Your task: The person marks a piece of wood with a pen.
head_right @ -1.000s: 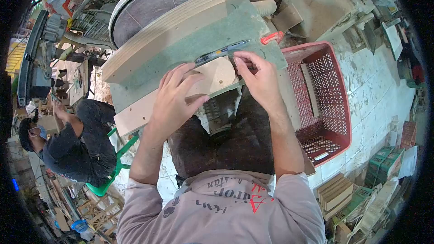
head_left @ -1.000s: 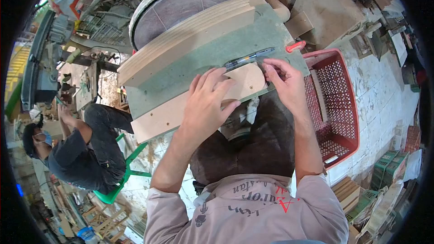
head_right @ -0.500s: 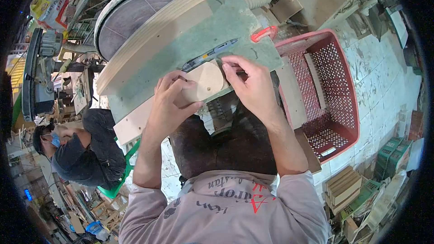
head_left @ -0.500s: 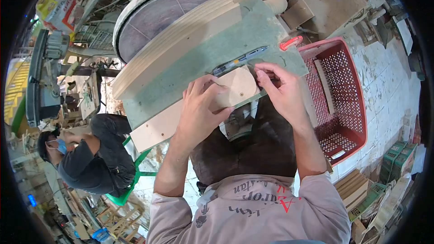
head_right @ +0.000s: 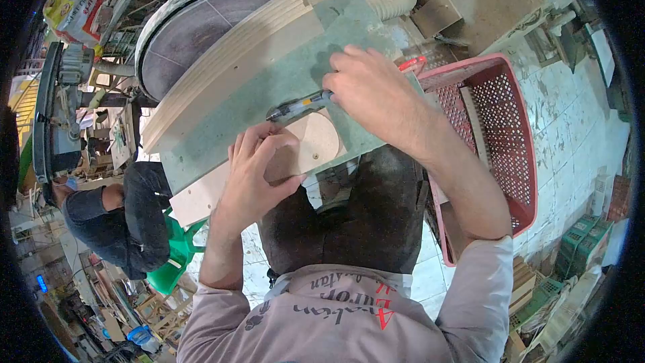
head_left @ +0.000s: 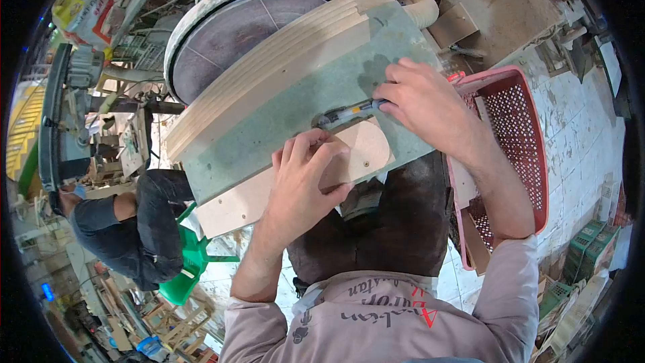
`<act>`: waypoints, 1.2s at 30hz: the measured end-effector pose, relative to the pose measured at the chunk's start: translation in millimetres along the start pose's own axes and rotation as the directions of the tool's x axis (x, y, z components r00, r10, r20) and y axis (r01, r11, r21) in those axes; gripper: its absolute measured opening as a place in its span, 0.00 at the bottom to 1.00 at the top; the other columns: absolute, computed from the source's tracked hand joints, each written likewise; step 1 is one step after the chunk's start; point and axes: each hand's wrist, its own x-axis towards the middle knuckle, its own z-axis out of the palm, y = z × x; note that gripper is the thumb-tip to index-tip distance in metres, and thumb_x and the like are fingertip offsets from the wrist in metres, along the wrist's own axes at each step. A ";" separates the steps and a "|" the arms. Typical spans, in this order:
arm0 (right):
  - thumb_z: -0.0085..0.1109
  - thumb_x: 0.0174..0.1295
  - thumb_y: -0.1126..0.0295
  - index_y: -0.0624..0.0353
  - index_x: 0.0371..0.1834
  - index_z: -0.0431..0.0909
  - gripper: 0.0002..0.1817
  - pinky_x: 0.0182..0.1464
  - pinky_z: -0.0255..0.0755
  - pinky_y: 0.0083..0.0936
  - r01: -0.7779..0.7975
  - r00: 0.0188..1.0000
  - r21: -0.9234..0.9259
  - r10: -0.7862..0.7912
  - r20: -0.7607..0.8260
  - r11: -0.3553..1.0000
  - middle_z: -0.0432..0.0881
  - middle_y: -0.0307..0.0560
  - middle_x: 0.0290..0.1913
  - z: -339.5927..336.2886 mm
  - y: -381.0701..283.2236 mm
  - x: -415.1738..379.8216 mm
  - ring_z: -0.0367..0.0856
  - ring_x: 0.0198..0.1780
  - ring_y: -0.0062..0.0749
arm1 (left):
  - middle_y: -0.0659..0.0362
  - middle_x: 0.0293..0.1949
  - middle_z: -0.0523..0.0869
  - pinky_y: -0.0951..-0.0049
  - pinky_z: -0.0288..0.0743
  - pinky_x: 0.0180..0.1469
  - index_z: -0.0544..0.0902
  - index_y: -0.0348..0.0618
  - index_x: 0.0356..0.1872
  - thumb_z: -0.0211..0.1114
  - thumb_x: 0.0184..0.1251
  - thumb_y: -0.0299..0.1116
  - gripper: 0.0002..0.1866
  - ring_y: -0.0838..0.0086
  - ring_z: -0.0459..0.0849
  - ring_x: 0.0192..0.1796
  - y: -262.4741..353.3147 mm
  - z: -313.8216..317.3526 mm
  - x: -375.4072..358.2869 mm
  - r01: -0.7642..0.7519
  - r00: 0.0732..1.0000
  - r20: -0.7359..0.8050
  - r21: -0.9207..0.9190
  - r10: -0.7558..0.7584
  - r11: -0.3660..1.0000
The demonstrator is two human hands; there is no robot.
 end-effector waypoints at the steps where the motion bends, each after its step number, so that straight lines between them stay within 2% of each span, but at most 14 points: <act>1: 0.61 0.57 0.71 0.59 0.42 0.80 0.10 0.47 0.72 0.35 0.058 0.996 -0.003 -0.058 0.066 0.998 0.80 0.46 0.37 -3.3 3.5 2.8 0.78 0.43 0.42 | 0.55 0.56 0.71 0.54 0.60 0.63 0.76 0.50 0.54 0.77 0.46 0.35 0.30 0.56 0.68 0.62 1.7 -1.7 0.2 0.003 1.000 0.009 0.027 -0.004 1.000; 2: 0.61 0.57 0.71 0.59 0.42 0.80 0.10 0.47 0.72 0.35 0.056 0.996 -0.003 -0.056 0.069 0.998 0.80 0.46 0.37 -9.7 4.5 3.6 0.78 0.43 0.42 | 0.55 0.57 0.71 0.54 0.60 0.63 0.76 0.51 0.54 0.77 0.46 0.36 0.30 0.56 0.69 0.62 3.1 -2.8 0.8 0.007 1.000 0.020 0.052 -0.008 0.999; 4: 0.62 0.58 0.71 0.61 0.37 0.79 0.07 0.39 0.73 0.31 -0.187 0.982 0.283 0.183 0.040 0.941 0.79 0.43 0.31 -23.4 3.2 0.7 0.80 0.36 0.35 | 0.56 0.57 0.71 0.53 0.60 0.62 0.76 0.52 0.55 0.77 0.45 0.37 0.31 0.58 0.69 0.61 5.6 -1.9 3.2 -0.005 1.000 0.010 0.054 0.005 0.999; 5: 0.62 0.58 0.71 0.61 0.37 0.79 0.07 0.39 0.73 0.31 -0.190 0.982 0.284 0.184 0.049 0.940 0.79 0.43 0.31 -25.6 3.5 -2.9 0.80 0.36 0.35 | 0.57 0.58 0.70 0.53 0.59 0.61 0.76 0.54 0.55 0.77 0.45 0.39 0.32 0.59 0.69 0.61 6.9 0.0 4.6 -0.016 1.000 -0.002 0.060 0.016 0.998; 7: 0.61 0.58 0.75 0.63 0.36 0.77 0.05 0.29 0.70 0.25 -0.318 0.918 0.654 0.396 0.031 0.686 0.79 0.40 0.29 -25.1 2.2 -12.9 0.79 0.28 0.23 | 0.56 0.59 0.71 0.54 0.60 0.61 0.77 0.52 0.54 0.78 0.44 0.39 0.32 0.59 0.70 0.61 10.7 5.9 8.6 -0.027 0.999 -0.018 0.057 0.028 0.998; 8: 0.61 0.58 0.75 0.63 0.36 0.77 0.05 0.29 0.70 0.25 -0.327 0.915 0.656 0.401 0.041 0.680 0.79 0.40 0.29 -17.5 0.7 -17.2 0.79 0.28 0.23 | 0.55 0.60 0.72 0.55 0.60 0.61 0.77 0.51 0.54 0.79 0.43 0.39 0.32 0.58 0.71 0.61 11.9 8.8 10.8 -0.044 0.998 -0.040 0.061 0.046 0.997; 10: 0.59 0.60 0.77 0.64 0.39 0.77 0.06 0.29 0.69 0.17 -0.138 0.869 0.896 0.485 -0.095 0.423 0.78 0.36 0.29 3.2 -2.7 -26.1 0.77 0.28 0.15 | 0.54 0.60 0.73 0.55 0.61 0.61 0.78 0.50 0.53 0.79 0.42 0.39 0.32 0.59 0.72 0.60 12.1 13.3 15.3 -0.046 0.998 -0.040 0.048 0.048 0.998; 11: 0.59 0.60 0.77 0.64 0.39 0.77 0.06 0.29 0.69 0.17 -0.147 0.866 0.897 0.493 -0.087 0.416 0.78 0.36 0.29 7.7 -5.5 -28.5 0.77 0.28 0.15 | 0.54 0.59 0.74 0.56 0.61 0.60 0.78 0.50 0.53 0.80 0.41 0.38 0.32 0.59 0.73 0.59 11.3 15.3 17.4 -0.052 0.997 -0.052 0.038 0.054 0.998; 14: 0.58 0.64 0.75 0.66 0.44 0.77 0.08 0.36 0.74 0.13 -0.077 0.852 0.982 0.523 -0.025 0.172 0.79 0.39 0.33 16.9 -9.1 -34.5 0.80 0.34 0.17 | 0.53 0.58 0.75 0.56 0.63 0.58 0.80 0.50 0.51 0.81 0.39 0.37 0.32 0.60 0.75 0.56 8.7 21.0 17.1 -0.068 0.995 -0.075 0.012 0.068 0.998; 17: 0.58 0.65 0.74 0.66 0.45 0.76 0.09 0.36 0.74 0.13 -0.028 0.813 0.993 0.580 -0.044 0.115 0.80 0.41 0.34 21.6 -11.8 -35.3 0.80 0.35 0.16 | 0.57 0.59 0.73 0.54 0.62 0.57 0.80 0.55 0.54 0.79 0.41 0.39 0.32 0.63 0.74 0.58 5.7 23.5 14.3 -0.053 0.997 -0.047 -0.002 0.053 0.999; 21: 0.58 0.66 0.74 0.66 0.46 0.76 0.09 0.36 0.74 0.13 -0.010 0.788 0.996 0.614 -0.044 0.084 0.80 0.41 0.35 23.5 -9.5 -35.2 0.80 0.34 0.16 | 0.56 0.59 0.74 0.56 0.63 0.56 0.81 0.55 0.53 0.79 0.40 0.38 0.32 0.63 0.75 0.57 5.3 22.8 16.7 -0.076 0.996 -0.040 0.002 0.076 0.997; 23: 0.58 0.65 0.75 0.66 0.46 0.76 0.08 0.36 0.73 0.14 0.014 0.804 0.991 0.587 -0.092 0.135 0.80 0.41 0.35 25.7 -9.2 -35.9 0.80 0.35 0.16 | 0.51 0.56 0.78 0.60 0.68 0.53 0.82 0.50 0.50 0.82 0.35 0.34 0.32 0.60 0.77 0.51 7.6 21.0 18.6 -0.082 0.995 -0.060 0.012 0.083 0.997; 32: 0.60 0.64 0.76 0.64 0.42 0.77 0.06 0.32 0.67 0.13 0.016 0.788 0.991 0.608 -0.095 0.133 0.79 0.38 0.33 27.4 -9.5 -36.3 0.75 0.32 0.13 | 0.48 0.56 0.78 0.59 0.70 0.53 0.82 0.48 0.49 0.81 0.33 0.32 0.32 0.59 0.78 0.51 4.1 21.3 17.1 -0.120 0.991 -0.052 0.032 0.121 0.992; 36: 0.61 0.64 0.75 0.64 0.40 0.77 0.06 0.31 0.66 0.12 -0.013 0.788 0.997 0.615 -0.038 0.079 0.79 0.36 0.32 22.9 -12.0 -36.3 0.74 0.30 0.12 | 0.48 0.55 0.78 0.59 0.70 0.53 0.82 0.48 0.50 0.81 0.33 0.31 0.33 0.58 0.78 0.51 3.3 21.4 16.9 -0.126 0.990 -0.058 0.032 0.128 0.992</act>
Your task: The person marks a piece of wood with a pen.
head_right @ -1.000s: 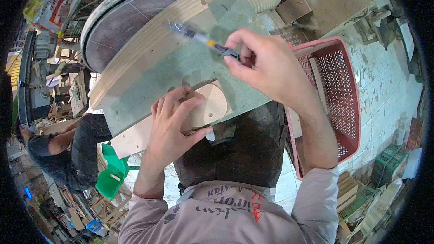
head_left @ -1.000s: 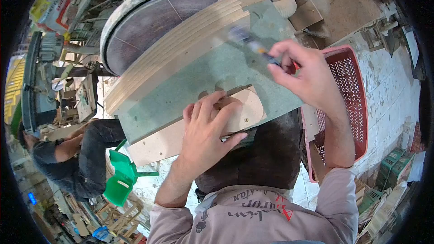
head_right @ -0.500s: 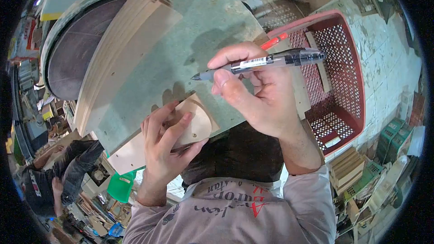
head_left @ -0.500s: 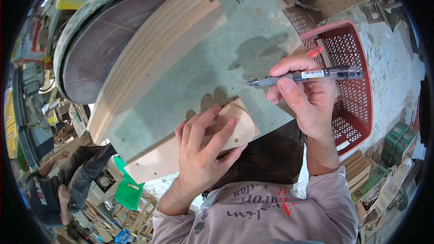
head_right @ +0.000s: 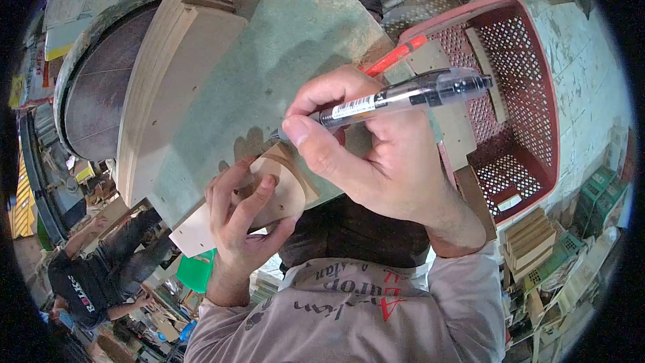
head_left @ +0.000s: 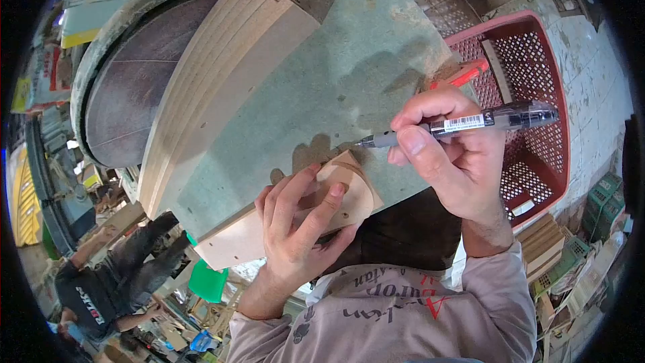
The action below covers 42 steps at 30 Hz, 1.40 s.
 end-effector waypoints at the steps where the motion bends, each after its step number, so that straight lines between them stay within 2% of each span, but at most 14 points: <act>1: 0.61 0.64 0.75 0.64 0.40 0.76 0.06 0.30 0.66 0.12 -0.036 0.999 -0.032 0.036 0.007 0.999 0.78 0.36 0.32 -1.0 -1.4 -0.3 0.74 0.30 0.12 | 0.47 0.56 0.78 0.58 0.70 0.53 0.82 0.48 0.50 0.80 0.32 0.31 0.33 0.58 0.78 0.51 0.5 -0.2 1.1 -0.007 1.000 0.004 0.004 0.007 1.000; 2: 0.62 0.63 0.75 0.63 0.39 0.76 0.06 0.29 0.65 0.12 -0.072 0.997 -0.064 0.073 0.014 0.995 0.78 0.36 0.31 -1.4 -2.0 -0.6 0.73 0.29 0.12 | 0.47 0.56 0.78 0.57 0.70 0.53 0.82 0.48 0.50 0.80 0.32 0.31 0.34 0.57 0.78 0.51 0.8 -0.6 1.7 -0.013 1.000 0.007 0.008 0.013 1.000; 9: 0.63 0.63 0.74 0.63 0.39 0.77 0.06 0.29 0.65 0.14 -0.025 0.997 -0.092 0.031 0.069 0.995 0.78 0.37 0.31 1.7 5.3 -0.6 0.73 0.28 0.12 | 0.46 0.57 0.77 0.56 0.68 0.52 0.81 0.49 0.52 0.80 0.31 0.31 0.36 0.56 0.79 0.52 -1.1 2.2 -1.5 -0.024 1.000 -0.016 0.012 0.024 1.000; 11: 0.63 0.63 0.74 0.63 0.39 0.77 0.06 0.29 0.66 0.15 -0.004 0.995 -0.179 0.022 0.101 0.984 0.79 0.38 0.32 4.1 1.3 0.3 0.74 0.29 0.14 | 0.51 0.59 0.76 0.56 0.66 0.50 0.81 0.54 0.54 0.79 0.34 0.37 0.35 0.61 0.79 0.53 -1.2 2.4 -3.3 -0.017 1.000 -0.003 0.019 0.017 1.000; 12: 0.64 0.62 0.75 0.63 0.39 0.77 0.06 0.30 0.67 0.16 -0.080 0.990 -0.132 0.095 0.106 0.988 0.79 0.40 0.33 6.8 -2.8 -0.1 0.75 0.29 0.16 | 0.51 0.59 0.76 0.56 0.66 0.50 0.81 0.54 0.54 0.79 0.34 0.37 0.35 0.61 0.79 0.53 -1.5 2.1 -3.1 -0.008 1.000 -0.013 0.019 0.008 1.000; 13: 0.64 0.62 0.75 0.63 0.39 0.77 0.06 0.30 0.67 0.16 -0.082 0.988 -0.136 0.098 0.119 0.987 0.79 0.40 0.33 6.9 -3.5 1.2 0.75 0.29 0.16 | 0.51 0.59 0.76 0.56 0.66 0.49 0.81 0.54 0.54 0.78 0.36 0.38 0.35 0.61 0.79 0.53 -1.2 1.0 -2.7 -0.010 1.000 0.000 0.024 0.010 1.000; 15: 0.64 0.61 0.75 0.63 0.39 0.77 0.06 0.30 0.68 0.17 -0.031 0.982 -0.248 0.075 0.172 0.968 0.79 0.41 0.32 5.2 -3.0 4.1 0.76 0.29 0.18 | 0.51 0.59 0.76 0.57 0.66 0.49 0.81 0.54 0.54 0.78 0.37 0.39 0.34 0.61 0.79 0.53 -0.8 -0.1 -2.3 -0.001 1.000 0.007 0.025 0.001 1.000; 17: 0.65 0.61 0.75 0.63 0.38 0.77 0.07 0.30 0.68 0.18 -0.023 0.984 -0.257 0.068 0.167 0.966 0.80 0.43 0.32 8.1 -4.0 6.3 0.77 0.29 0.20 | 0.51 0.60 0.76 0.57 0.67 0.48 0.81 0.54 0.54 0.76 0.40 0.40 0.32 0.62 0.78 0.54 -0.4 0.0 -2.3 -0.006 1.000 0.011 0.018 0.006 1.000; 19: 0.65 0.60 0.73 0.63 0.37 0.77 0.07 0.29 0.69 0.19 0.035 0.983 -0.355 0.033 0.182 0.934 0.80 0.44 0.31 8.3 -5.9 9.2 0.78 0.28 0.21 | 0.51 0.60 0.77 0.58 0.68 0.48 0.81 0.55 0.54 0.75 0.42 0.41 0.31 0.63 0.78 0.54 -1.1 0.1 -2.7 -0.002 1.000 0.013 0.031 0.002 1.000; 22: 0.67 0.60 0.71 0.62 0.36 0.77 0.09 0.27 0.69 0.21 0.007 0.988 -0.373 0.052 0.148 0.928 0.81 0.44 0.29 14.9 -3.1 10.1 0.79 0.26 0.23 | 0.53 0.59 0.77 0.59 0.68 0.49 0.81 0.57 0.55 0.73 0.47 0.42 0.28 0.64 0.79 0.54 0.3 1.0 -3.5 0.008 1.000 0.008 0.029 -0.008 1.000; 23: 0.67 0.60 0.71 0.62 0.35 0.77 0.09 0.26 0.70 0.22 -0.015 0.991 -0.369 0.062 0.117 0.929 0.81 0.44 0.28 17.0 -2.2 10.2 0.79 0.25 0.24 | 0.53 0.59 0.77 0.59 0.68 0.49 0.81 0.57 0.55 0.73 0.47 0.42 0.28 0.64 0.79 0.54 0.1 2.2 -3.5 0.016 1.000 0.007 0.023 -0.016 1.000; 25: 0.67 0.59 0.70 0.62 0.35 0.77 0.09 0.25 0.69 0.23 -0.020 0.990 -0.397 0.074 0.120 0.918 0.81 0.44 0.27 19.2 -3.3 11.4 0.79 0.23 0.25 | 0.51 0.55 0.80 0.59 0.69 0.45 0.82 0.56 0.51 0.77 0.34 0.42 0.33 0.62 0.80 0.49 -0.6 4.3 -2.8 -0.005 0.999 -0.034 0.017 0.006 1.000; 32: 0.70 0.57 0.69 0.59 0.33 0.77 0.10 0.21 0.67 0.24 0.031 0.990 -0.446 0.035 0.140 0.895 0.80 0.45 0.22 18.6 1.5 11.6 0.78 0.19 0.29 | 0.54 0.54 0.81 0.60 0.68 0.46 0.82 0.60 0.52 0.78 0.35 0.43 0.33 0.65 0.79 0.50 1.9 4.6 -2.8 0.021 0.999 -0.046 0.035 -0.020 0.999; 42: 0.70 0.56 0.69 0.59 0.33 0.77 0.10 0.21 0.67 0.25 0.078 0.987 -0.457 -0.005 0.160 0.886 0.80 0.44 0.21 19.6 3.7 13.9 0.77 0.19 0.29 | 0.56 0.56 0.80 0.59 0.68 0.47 0.82 0.63 0.53 0.78 0.34 0.42 0.34 0.65 0.78 0.51 0.2 3.7 -4.8 0.016 1.000 -0.006 0.033 -0.016 0.999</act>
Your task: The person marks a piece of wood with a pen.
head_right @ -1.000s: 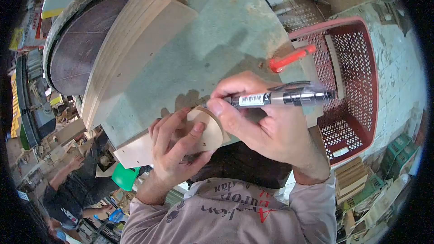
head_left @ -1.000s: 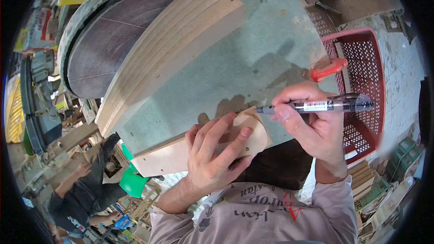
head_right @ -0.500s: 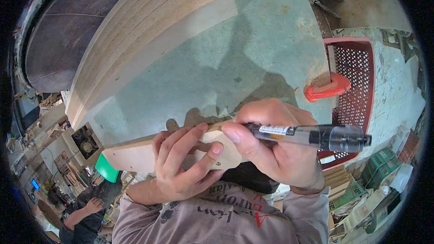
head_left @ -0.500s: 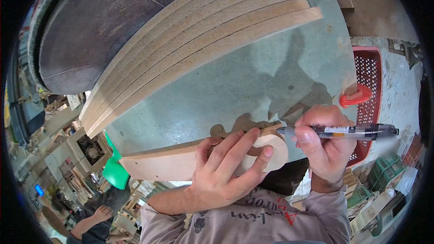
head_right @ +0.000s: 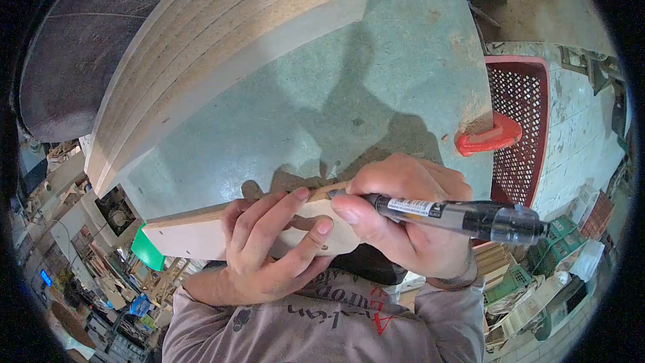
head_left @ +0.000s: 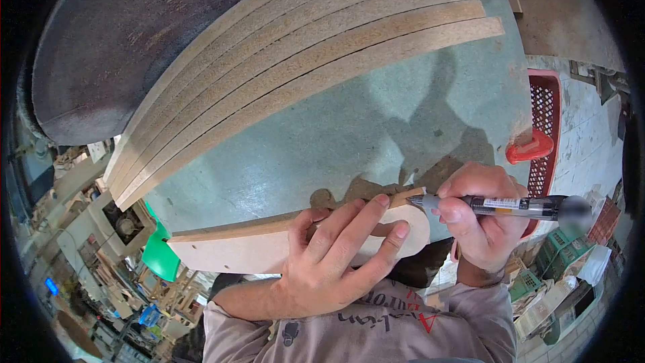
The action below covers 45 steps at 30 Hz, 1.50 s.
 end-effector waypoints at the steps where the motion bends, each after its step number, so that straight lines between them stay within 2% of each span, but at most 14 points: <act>1: 0.70 0.56 0.69 0.58 0.33 0.77 0.10 0.21 0.67 0.25 0.003 1.000 -0.014 -0.003 0.010 1.000 0.79 0.44 0.21 0.0 0.1 0.4 0.77 0.19 0.29 | 0.55 0.56 0.80 0.59 0.68 0.48 0.82 0.63 0.53 0.78 0.34 0.42 0.34 0.65 0.78 0.51 0.2 0.8 -0.1 0.000 1.000 -0.012 -0.001 0.000 1.000; 9: 0.69 0.56 0.69 0.57 0.31 0.76 0.10 0.20 0.66 0.25 -0.012 1.000 -0.077 0.012 0.001 0.997 0.78 0.44 0.19 -1.3 -2.3 -2.9 0.76 0.18 0.31 | 0.55 0.56 0.80 0.58 0.66 0.49 0.81 0.63 0.53 0.78 0.32 0.42 0.35 0.65 0.79 0.51 2.0 0.2 0.8 0.022 1.000 -0.011 -0.010 -0.022 1.000; 11: 0.69 0.56 0.69 0.57 0.31 0.76 0.10 0.20 0.66 0.26 -0.043 0.995 -0.017 0.042 -0.087 0.999 0.77 0.43 0.19 1.3 -2.9 -5.0 0.76 0.18 0.31 | 0.54 0.56 0.80 0.58 0.66 0.49 0.81 0.62 0.53 0.78 0.32 0.41 0.35 0.65 0.79 0.51 1.3 -0.5 0.9 0.019 1.000 -0.007 -0.010 -0.019 1.000; 13: 0.69 0.56 0.69 0.57 0.31 0.76 0.10 0.20 0.66 0.26 -0.016 0.999 -0.034 0.014 -0.051 0.999 0.77 0.43 0.19 0.0 -1.7 -3.5 0.76 0.18 0.31 | 0.58 0.58 0.79 0.64 0.68 0.48 0.81 0.61 0.53 0.68 0.54 0.44 0.22 0.70 0.79 0.52 0.3 -0.8 1.9 0.012 1.000 -0.022 0.001 -0.012 1.000; 15: 0.69 0.56 0.69 0.57 0.31 0.76 0.10 0.20 0.66 0.27 0.013 1.000 -0.053 -0.014 -0.018 0.999 0.77 0.43 0.19 -1.7 -0.8 -0.5 0.76 0.18 0.31 | 0.58 0.58 0.79 0.64 0.68 0.48 0.81 0.61 0.53 0.68 0.53 0.44 0.23 0.70 0.78 0.52 -0.2 -0.7 1.0 0.009 1.000 -0.016 0.002 -0.009 1.000; 17: 0.65 0.59 0.71 0.60 0.30 0.74 0.08 0.23 0.66 0.22 0.070 0.995 -0.075 -0.063 0.082 0.995 0.78 0.44 0.21 -2.5 -1.1 2.2 0.74 0.19 0.25 | 0.57 0.59 0.79 0.63 0.68 0.49 0.81 0.61 0.54 0.68 0.53 0.45 0.23 0.69 0.78 0.53 -0.7 -1.3 0.6 0.006 1.000 -0.007 0.003 -0.006 1.000; 24: 0.64 0.60 0.71 0.61 0.30 0.74 0.08 0.23 0.66 0.21 0.066 0.997 -0.066 -0.064 0.037 0.996 0.79 0.44 0.21 -3.6 -2.3 -5.4 0.74 0.20 0.25 | 0.55 0.59 0.78 0.60 0.67 0.50 0.81 0.60 0.54 0.73 0.46 0.44 0.29 0.67 0.78 0.53 -0.8 -2.3 1.0 0.010 1.000 0.022 -0.020 -0.009 1.000; 25: 0.67 0.58 0.70 0.59 0.31 0.75 0.09 0.22 0.67 0.24 0.021 1.000 -0.069 -0.020 0.019 0.997 0.79 0.45 0.22 -4.2 -2.2 -10.1 0.76 0.20 0.29 | 0.55 0.59 0.78 0.60 0.67 0.50 0.81 0.60 0.54 0.74 0.44 0.44 0.29 0.67 0.77 0.53 -0.6 -2.1 1.1 0.013 1.000 0.013 -0.021 -0.012 1.000; 26: 0.69 0.57 0.70 0.58 0.32 0.75 0.10 0.22 0.69 0.28 -0.024 1.000 -0.072 0.024 0.001 0.997 0.79 0.46 0.22 -4.7 -2.0 -14.2 0.79 0.20 0.33 | 0.55 0.59 0.78 0.60 0.67 0.50 0.81 0.60 0.54 0.74 0.44 0.44 0.29 0.67 0.77 0.53 -0.5 -2.2 1.1 0.011 1.000 0.013 -0.020 -0.010 1.000; 32: 0.68 0.57 0.71 0.58 0.33 0.75 0.10 0.21 0.68 0.27 -0.005 0.998 -0.064 0.001 -0.055 0.998 0.79 0.44 0.22 -7.3 -2.1 -29.8 0.78 0.20 0.32 | 0.54 0.59 0.78 0.58 0.67 0.50 0.81 0.59 0.54 0.74 0.44 0.44 0.29 0.66 0.77 0.54 -2.0 -0.6 1.1 0.000 1.000 0.001 -0.013 0.000 1.000; 34: 0.68 0.58 0.71 0.58 0.34 0.74 0.09 0.22 0.69 0.26 -0.017 0.998 -0.071 0.012 -0.063 0.997 0.80 0.44 0.22 -9.9 -2.7 -34.8 0.78 0.20 0.31 | 0.50 0.56 0.78 0.57 0.67 0.47 0.79 0.55 0.55 0.81 0.31 0.39 0.39 0.59 0.78 0.50 -1.7 -2.0 2.9 -0.023 1.000 0.006 -0.034 0.024 0.999; 38: 0.67 0.58 0.71 0.59 0.34 0.75 0.09 0.23 0.70 0.25 -0.073 0.985 0.023 0.076 -0.155 0.997 0.80 0.44 0.23 -8.6 -0.2 -39.8 0.79 0.21 0.30 | 0.49 0.56 0.78 0.56 0.68 0.48 0.79 0.54 0.54 0.81 0.31 0.38 0.39 0.58 0.78 0.50 -1.2 -1.8 2.7 -0.022 1.000 0.017 -0.030 0.023 0.999; 40: 0.68 0.58 0.71 0.59 0.34 0.75 0.09 0.23 0.70 0.25 -0.067 0.987 0.016 0.068 -0.148 0.998 0.81 0.45 0.23 -7.4 -0.7 -37.9 0.79 0.21 0.31 | 0.54 0.59 0.78 0.58 0.66 0.51 0.82 0.59 0.52 0.75 0.42 0.45 0.30 0.66 0.77 0.55 -2.2 1.5 0.2 -0.006 1.000 -0.011 0.015 0.006 1.000; 45: 0.69 0.58 0.70 0.59 0.34 0.76 0.09 0.24 0.71 0.27 -0.035 0.996 -0.036 0.032 -0.080 0.999 0.81 0.45 0.24 -9.3 -1.5 -30.7 0.81 0.23 0.32 | 0.54 0.59 0.78 0.56 0.65 0.52 0.82 0.59 0.52 0.76 0.38 0.44 0.32 0.64 0.77 0.55 -1.5 1.6 -0.7 0.007 1.000 -0.003 -0.006 -0.007 1.000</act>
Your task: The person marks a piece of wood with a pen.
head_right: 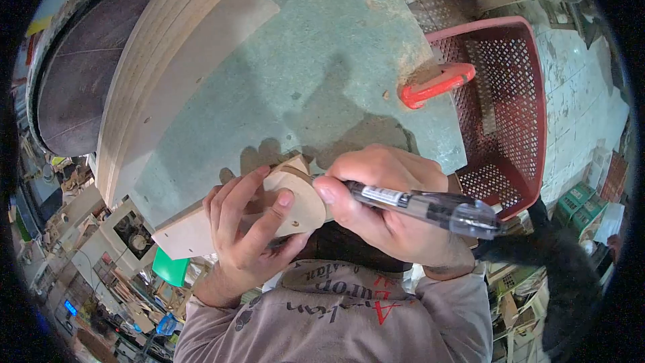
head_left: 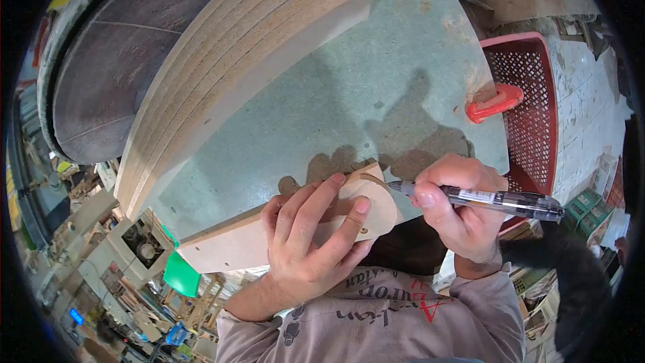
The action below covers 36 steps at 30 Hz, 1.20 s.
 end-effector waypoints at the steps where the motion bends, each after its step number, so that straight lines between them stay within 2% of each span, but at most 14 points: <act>1: 0.66 0.59 0.71 0.60 0.34 0.75 0.08 0.24 0.70 0.24 0.040 0.999 -0.007 -0.040 0.021 0.999 0.80 0.45 0.23 0.3 1.0 1.3 0.79 0.22 0.29 | 0.54 0.59 0.78 0.56 0.65 0.53 0.82 0.60 0.53 0.77 0.37 0.44 0.33 0.64 0.77 0.55 0.3 0.2 -0.1 0.006 1.000 -0.010 -0.010 -0.006 1.000; 3: 0.63 0.61 0.72 0.61 0.33 0.73 0.08 0.24 0.70 0.22 0.078 0.996 -0.012 -0.078 0.035 0.997 0.80 0.45 0.23 0.6 1.3 0.0 0.77 0.21 0.26 | 0.54 0.59 0.77 0.56 0.65 0.53 0.82 0.60 0.53 0.78 0.36 0.44 0.33 0.64 0.77 0.54 0.8 -0.3 -0.1 0.010 1.000 0.002 -0.012 -0.010 1.000; 6: 0.64 0.60 0.73 0.61 0.32 0.73 0.08 0.23 0.70 0.23 0.102 0.995 -0.032 -0.102 0.015 0.994 0.80 0.46 0.23 -0.3 1.7 -4.4 0.78 0.21 0.28 | 0.55 0.59 0.77 0.56 0.65 0.53 0.82 0.60 0.53 0.79 0.35 0.43 0.35 0.63 0.77 0.54 0.8 -0.3 -0.5 0.015 1.000 0.007 -0.016 -0.015 1.000; 9: 0.70 0.54 0.75 0.60 0.34 0.76 0.10 0.23 0.71 0.29 0.146 0.989 -0.020 -0.145 0.012 0.989 0.80 0.45 0.25 -2.1 4.0 -13.3 0.81 0.23 0.35 | 0.54 0.59 0.77 0.56 0.65 0.53 0.82 0.60 0.54 0.79 0.34 0.42 0.35 0.62 0.77 0.54 0.6 -1.0 -1.4 0.020 1.000 0.008 -0.022 -0.020 1.000; 17: 0.68 0.56 0.75 0.61 0.40 0.75 0.12 0.29 0.78 0.28 0.155 0.986 0.050 -0.151 -0.075 0.987 0.83 0.48 0.30 -9.1 10.4 -40.9 0.84 0.28 0.39 | 0.53 0.58 0.77 0.57 0.66 0.50 0.81 0.58 0.54 0.80 0.34 0.37 0.36 0.61 0.79 0.52 0.7 -1.5 2.5 -0.013 1.000 -0.009 -0.016 0.012 1.000; 19: 0.68 0.55 0.75 0.61 0.41 0.75 0.13 0.29 0.78 0.28 0.168 0.983 0.035 -0.165 -0.076 0.985 0.84 0.48 0.30 -7.1 11.2 -42.1 0.84 0.28 0.39 | 0.48 0.57 0.76 0.56 0.69 0.54 0.81 0.51 0.51 0.80 0.31 0.31 0.35 0.56 0.77 0.52 1.5 -2.5 4.5 -0.038 0.999 -0.003 -0.019 0.038 0.999; 20: 0.69 0.55 0.75 0.62 0.41 0.75 0.13 0.30 0.78 0.28 0.180 0.981 0.019 -0.179 -0.072 0.983 0.84 0.48 0.30 -5.7 11.6 -42.7 0.84 0.29 0.39 | 0.48 0.57 0.76 0.56 0.69 0.54 0.81 0.51 0.51 0.80 0.31 0.31 0.35 0.56 0.77 0.52 1.4 -2.0 4.3 -0.042 0.999 0.000 -0.016 0.042 0.999; 22: 0.69 0.54 0.75 0.62 0.42 0.76 0.14 0.30 0.78 0.28 0.194 0.978 0.026 -0.191 -0.084 0.981 0.84 0.49 0.31 -3.6 11.9 -42.5 0.85 0.29 0.38 | 0.53 0.58 0.76 0.59 0.66 0.50 0.81 0.58 0.54 0.80 0.32 0.34 0.37 0.60 0.79 0.51 0.3 -0.2 2.8 -0.018 0.999 -0.027 -0.027 0.017 0.999; 27: 0.69 0.53 0.77 0.61 0.42 0.76 0.15 0.29 0.77 0.28 0.131 0.989 0.019 -0.129 -0.071 0.991 0.84 0.48 0.32 -0.4 10.3 -39.8 0.85 0.30 0.37 | 0.52 0.58 0.76 0.59 0.66 0.50 0.82 0.57 0.53 0.80 0.32 0.34 0.36 0.60 0.78 0.52 -1.0 0.0 1.5 -0.022 1.000 -0.019 -0.026 0.021 0.999; 36: 0.70 0.53 0.78 0.61 0.44 0.74 0.17 0.29 0.77 0.28 0.157 0.986 -0.015 -0.157 -0.047 0.988 0.84 0.48 0.33 1.4 9.5 -34.6 0.85 0.30 0.38 | 0.53 0.58 0.76 0.60 0.66 0.50 0.82 0.56 0.54 0.80 0.32 0.34 0.36 0.61 0.78 0.52 -0.7 1.4 2.1 -0.026 0.999 -0.037 -0.019 0.025 0.999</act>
